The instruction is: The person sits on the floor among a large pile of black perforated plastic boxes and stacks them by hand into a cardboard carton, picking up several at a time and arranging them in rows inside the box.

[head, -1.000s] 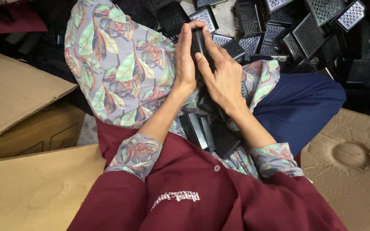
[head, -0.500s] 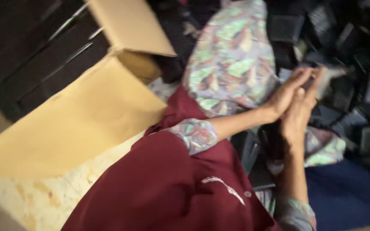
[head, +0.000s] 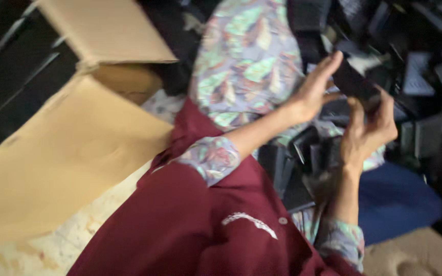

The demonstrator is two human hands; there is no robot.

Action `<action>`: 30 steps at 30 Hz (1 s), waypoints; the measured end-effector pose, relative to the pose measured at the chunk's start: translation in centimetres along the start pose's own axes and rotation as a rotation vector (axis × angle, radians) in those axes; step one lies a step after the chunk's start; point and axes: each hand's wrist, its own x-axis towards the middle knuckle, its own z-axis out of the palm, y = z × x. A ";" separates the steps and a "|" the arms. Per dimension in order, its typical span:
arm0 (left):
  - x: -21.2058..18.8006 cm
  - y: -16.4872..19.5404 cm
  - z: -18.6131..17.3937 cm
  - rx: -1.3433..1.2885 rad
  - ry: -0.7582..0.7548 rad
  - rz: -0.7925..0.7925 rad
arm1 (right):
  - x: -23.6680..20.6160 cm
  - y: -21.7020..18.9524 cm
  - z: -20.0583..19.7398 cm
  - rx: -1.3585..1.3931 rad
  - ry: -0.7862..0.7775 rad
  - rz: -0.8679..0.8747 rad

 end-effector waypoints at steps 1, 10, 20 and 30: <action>-0.5 -0.1 -0.2 0.018 -0.060 0.008 | 0.0 0.1 -0.2 0.033 -0.002 0.028; -4.1 3.3 -2.6 0.367 -0.184 0.107 | -1.3 -0.9 0.1 0.259 0.043 0.099; -6.3 5.8 -2.1 0.983 -0.607 0.043 | -5.9 -7.5 -6.5 0.189 -0.563 0.285; -11.2 2.9 -2.9 1.308 -1.181 -0.254 | -4.4 -8.3 -5.2 -0.368 -0.360 0.249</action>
